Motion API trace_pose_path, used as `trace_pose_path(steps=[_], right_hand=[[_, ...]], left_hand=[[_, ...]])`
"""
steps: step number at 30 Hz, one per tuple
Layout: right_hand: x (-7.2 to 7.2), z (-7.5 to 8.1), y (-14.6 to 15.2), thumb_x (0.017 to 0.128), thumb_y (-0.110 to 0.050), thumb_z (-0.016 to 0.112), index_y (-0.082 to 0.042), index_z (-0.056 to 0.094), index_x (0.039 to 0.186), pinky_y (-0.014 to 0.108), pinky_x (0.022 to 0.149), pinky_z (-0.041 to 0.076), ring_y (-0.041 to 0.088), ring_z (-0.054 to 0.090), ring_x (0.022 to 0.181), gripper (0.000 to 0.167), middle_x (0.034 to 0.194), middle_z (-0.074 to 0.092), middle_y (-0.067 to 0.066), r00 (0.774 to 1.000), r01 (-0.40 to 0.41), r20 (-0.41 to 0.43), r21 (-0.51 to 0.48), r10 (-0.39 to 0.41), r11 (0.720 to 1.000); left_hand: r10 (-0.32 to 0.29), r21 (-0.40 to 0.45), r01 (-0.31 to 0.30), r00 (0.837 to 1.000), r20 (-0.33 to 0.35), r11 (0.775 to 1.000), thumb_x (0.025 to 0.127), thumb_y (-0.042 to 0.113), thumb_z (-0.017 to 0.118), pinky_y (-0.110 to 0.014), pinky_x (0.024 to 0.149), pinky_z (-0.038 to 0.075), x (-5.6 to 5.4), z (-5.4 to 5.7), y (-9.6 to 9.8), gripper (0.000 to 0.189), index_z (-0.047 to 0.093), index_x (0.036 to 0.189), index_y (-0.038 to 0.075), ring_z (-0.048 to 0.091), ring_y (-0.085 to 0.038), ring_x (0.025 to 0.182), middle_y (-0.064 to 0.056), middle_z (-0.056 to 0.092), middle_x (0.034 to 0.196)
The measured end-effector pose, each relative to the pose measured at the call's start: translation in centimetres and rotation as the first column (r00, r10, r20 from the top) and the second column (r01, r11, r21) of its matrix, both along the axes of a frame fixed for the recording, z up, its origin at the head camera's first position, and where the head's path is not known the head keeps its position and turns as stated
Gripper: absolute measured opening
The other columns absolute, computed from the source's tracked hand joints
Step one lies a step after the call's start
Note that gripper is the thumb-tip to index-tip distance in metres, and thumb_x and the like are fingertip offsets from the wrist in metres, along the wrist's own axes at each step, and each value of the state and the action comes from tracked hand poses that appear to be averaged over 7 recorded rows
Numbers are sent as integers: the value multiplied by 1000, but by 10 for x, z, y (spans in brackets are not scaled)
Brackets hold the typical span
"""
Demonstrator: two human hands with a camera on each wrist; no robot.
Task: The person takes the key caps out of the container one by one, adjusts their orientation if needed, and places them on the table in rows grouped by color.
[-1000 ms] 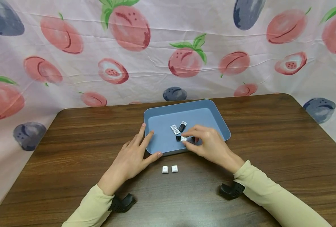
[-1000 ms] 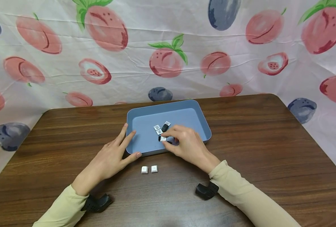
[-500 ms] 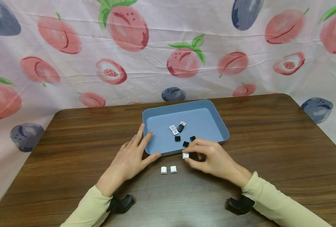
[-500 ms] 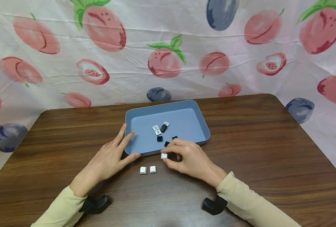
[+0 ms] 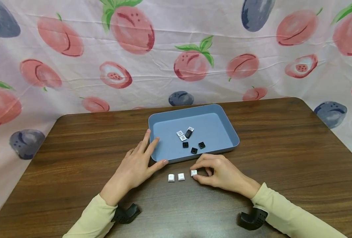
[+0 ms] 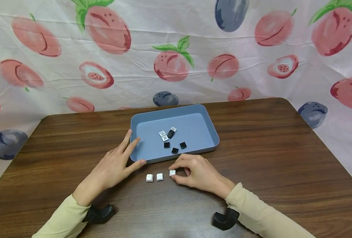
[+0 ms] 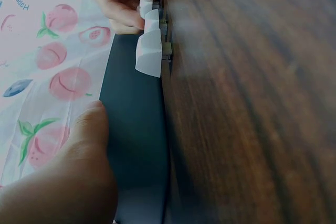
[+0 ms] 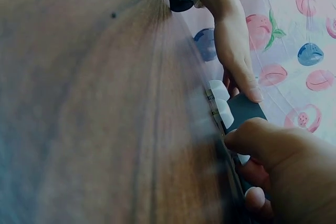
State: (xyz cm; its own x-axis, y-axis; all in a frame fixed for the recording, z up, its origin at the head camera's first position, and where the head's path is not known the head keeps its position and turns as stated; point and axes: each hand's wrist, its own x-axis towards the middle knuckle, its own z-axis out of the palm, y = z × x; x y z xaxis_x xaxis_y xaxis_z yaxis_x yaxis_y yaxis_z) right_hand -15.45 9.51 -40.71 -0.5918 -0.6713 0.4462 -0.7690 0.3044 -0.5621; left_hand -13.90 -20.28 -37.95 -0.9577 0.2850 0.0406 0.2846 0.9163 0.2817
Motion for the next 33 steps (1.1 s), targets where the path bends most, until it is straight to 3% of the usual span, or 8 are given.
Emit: trace_pose_path(steps=[11,33], right_hand=[[-2,0,0,86,-15,82,-19,81,105,8,52,36,-8,42,60,20,95,69,-13,1000,-6,9,43,5,999],[3,-6,-3,85,-23,84,-24,79,111,11,55,38,-6,45,63,26,96,67,-15,999,51,-4,59,-51,997]], left_hand=[[0,-5,0,1000,-17,1000,99,62,55,-67,107,39,-1,4,0,82,31,162,15,41,-46,144,-15,8,172],[-1,1,1,1000,4,1000,99,64,53,-66,109,37,-2,-1,-2,84,30,162,14,39,-46,145,-16,5,172]])
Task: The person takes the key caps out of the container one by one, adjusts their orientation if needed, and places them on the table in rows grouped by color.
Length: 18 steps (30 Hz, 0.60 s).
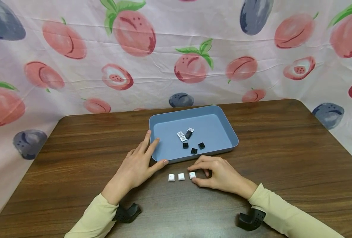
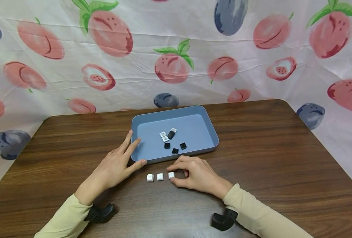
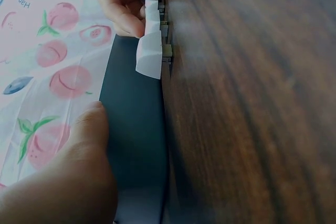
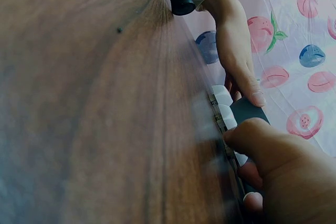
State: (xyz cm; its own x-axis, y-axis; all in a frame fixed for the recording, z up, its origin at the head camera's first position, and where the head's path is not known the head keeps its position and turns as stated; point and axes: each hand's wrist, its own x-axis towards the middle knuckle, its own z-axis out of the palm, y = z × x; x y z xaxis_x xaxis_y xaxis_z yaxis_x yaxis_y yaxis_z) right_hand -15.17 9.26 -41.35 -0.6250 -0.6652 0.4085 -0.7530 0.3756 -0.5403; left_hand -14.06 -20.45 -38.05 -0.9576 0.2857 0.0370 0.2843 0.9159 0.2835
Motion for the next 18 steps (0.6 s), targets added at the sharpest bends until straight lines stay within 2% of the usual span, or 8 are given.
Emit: trace_pose_path(steps=[6,12,15,18], right_hand=[[0,2,0,86,-17,82,-17,79,111,10,57,39,-3,46,64,25,99,70,-9,999,-35,-26,-74,33,997],[-8,16,0,88,-6,77,-10,78,108,11,54,38,-2,45,60,20,96,71,-6,992,-103,-94,-209,85,973],[-19,25,2,87,-2,76,-10,79,103,12,53,37,-1,44,59,19,90,71,-6,989,-81,-144,-259,45,963],[-35,31,5,86,1,75,-10,80,100,15,53,36,1,45,59,19,87,71,-5,984,-6,-174,-284,-45,959]], left_hand=[[-1,-2,1,1000,-4,1000,98,65,53,-66,109,38,0,-2,1,84,30,162,15,39,-46,145,-15,5,172],[8,-11,-8,1000,-8,1000,98,66,52,-66,108,38,0,-3,1,84,30,162,16,40,-44,145,-14,6,172],[7,-6,-7,1000,-18,1000,98,66,52,-66,107,38,1,-2,1,84,31,162,15,40,-45,145,-14,6,172],[4,-2,-4,1000,-23,1000,99,66,50,-66,106,38,2,-4,0,84,30,162,15,39,-45,146,-14,6,172]])
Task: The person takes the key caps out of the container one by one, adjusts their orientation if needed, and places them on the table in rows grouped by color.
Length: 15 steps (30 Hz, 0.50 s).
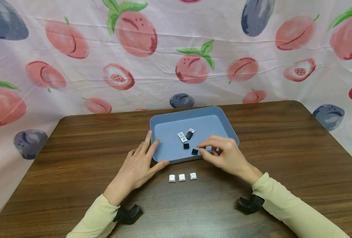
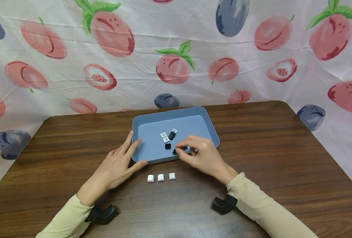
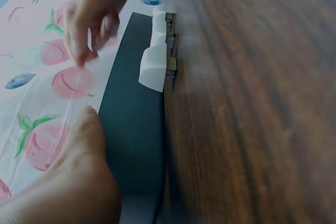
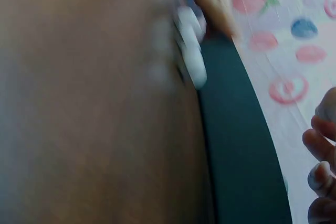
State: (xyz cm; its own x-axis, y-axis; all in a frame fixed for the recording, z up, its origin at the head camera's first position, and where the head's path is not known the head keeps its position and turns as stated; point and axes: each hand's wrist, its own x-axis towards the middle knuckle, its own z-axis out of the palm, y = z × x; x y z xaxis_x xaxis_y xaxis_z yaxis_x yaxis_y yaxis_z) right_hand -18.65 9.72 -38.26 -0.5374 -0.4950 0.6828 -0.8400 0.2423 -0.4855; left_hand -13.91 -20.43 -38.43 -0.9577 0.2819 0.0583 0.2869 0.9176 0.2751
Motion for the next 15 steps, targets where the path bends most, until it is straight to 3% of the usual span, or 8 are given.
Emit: trace_pose_path(steps=[6,11,15], right_hand=[[-30,6,2,90,-9,76,-12,81,103,20,56,38,5,50,63,13,92,73,-5,979,182,64,128,-191,975],[-40,4,-1,92,-16,76,-12,80,111,25,57,40,6,51,66,19,96,72,0,970,194,92,273,-226,942],[-46,8,-6,93,-19,76,-15,77,119,27,59,43,8,54,71,26,102,71,1,969,177,102,352,-226,919]], left_hand=[[-15,-10,14,999,-46,1000,99,67,48,-65,101,39,-2,-5,-2,84,30,162,14,25,-40,154,-13,6,172],[-31,21,33,993,-113,999,99,63,52,-62,101,38,-3,-14,-3,80,36,159,12,23,-37,155,-14,8,172],[-34,56,42,990,-140,998,98,60,57,-63,107,37,-5,-15,-4,79,39,157,10,21,-38,155,-15,9,172]])
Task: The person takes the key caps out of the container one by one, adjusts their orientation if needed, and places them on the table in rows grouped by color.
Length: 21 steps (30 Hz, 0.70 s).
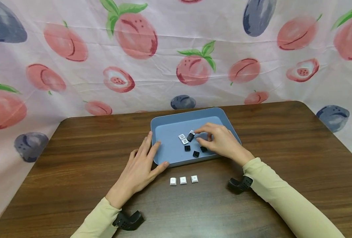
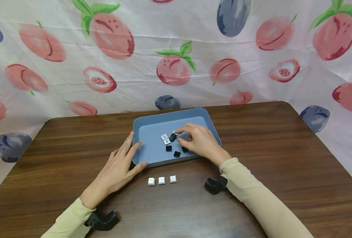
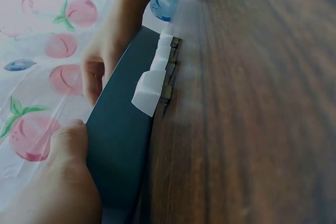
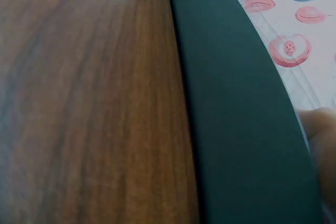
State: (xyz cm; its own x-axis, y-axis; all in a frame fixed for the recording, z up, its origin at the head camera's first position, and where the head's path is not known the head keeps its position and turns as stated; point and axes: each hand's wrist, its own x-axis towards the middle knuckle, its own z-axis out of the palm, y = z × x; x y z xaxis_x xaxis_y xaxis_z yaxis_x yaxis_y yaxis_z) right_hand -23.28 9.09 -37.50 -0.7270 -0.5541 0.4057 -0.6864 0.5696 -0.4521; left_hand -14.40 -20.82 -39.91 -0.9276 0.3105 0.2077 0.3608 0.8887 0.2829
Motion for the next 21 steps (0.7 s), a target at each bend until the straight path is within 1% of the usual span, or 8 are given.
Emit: trace_pose_path(steps=[2,5,7,9,12,14,18,21], right_hand=[[-2,1,-1,94,-17,74,-16,74,124,30,62,45,11,56,75,30,109,70,2,1000,-14,27,28,13,1000],[-4,0,-1,97,-10,66,-14,68,134,37,81,54,16,65,100,37,128,68,4,997,-48,67,70,43,996],[-5,1,-1,98,-6,59,-13,63,140,42,98,52,21,63,119,43,139,64,5,994,-74,89,99,65,992],[-6,1,-1,98,-4,55,-13,58,145,46,109,46,23,55,134,48,147,59,5,992,-90,101,136,77,987],[-6,2,-1,99,-5,51,-15,54,149,45,108,46,23,56,128,52,151,55,1,991,-94,115,186,74,978],[-5,1,-1,100,-6,50,-17,54,150,42,102,47,20,56,119,52,151,55,-2,991,-88,117,208,64,974],[-4,1,0,101,-11,54,-18,56,148,39,87,47,19,54,103,48,145,61,-1,991,-54,127,209,27,976],[-3,0,1,101,-14,59,-17,60,144,41,88,49,21,57,107,44,138,65,2,992,-10,127,196,-15,981]], left_hand=[[-3,9,3,1000,10,1000,98,59,57,-63,109,37,0,1,1,80,39,157,9,20,-39,156,-14,8,172],[-5,21,4,999,54,1000,98,60,58,-66,111,35,-1,6,2,82,37,158,8,21,-39,155,-13,9,172],[-7,36,3,995,99,999,98,61,58,-68,112,33,-1,11,2,84,35,159,7,21,-38,156,-13,9,172],[-7,65,-3,988,152,998,97,62,58,-69,113,29,-2,17,2,89,30,160,5,19,-35,156,-12,6,172],[-6,107,-18,975,221,994,96,66,56,-69,116,25,-2,21,3,98,21,162,2,14,-32,158,-12,1,173],[-4,127,-28,969,248,991,95,68,55,-69,118,22,-2,22,3,103,16,163,2,11,-31,158,-11,-1,173],[-2,114,-28,968,252,993,97,69,51,-67,119,21,0,20,4,102,10,164,3,10,-30,159,-10,-3,173],[-8,81,-11,973,231,997,100,66,49,-66,119,22,2,18,5,97,10,164,4,15,-32,158,-10,-2,173]])
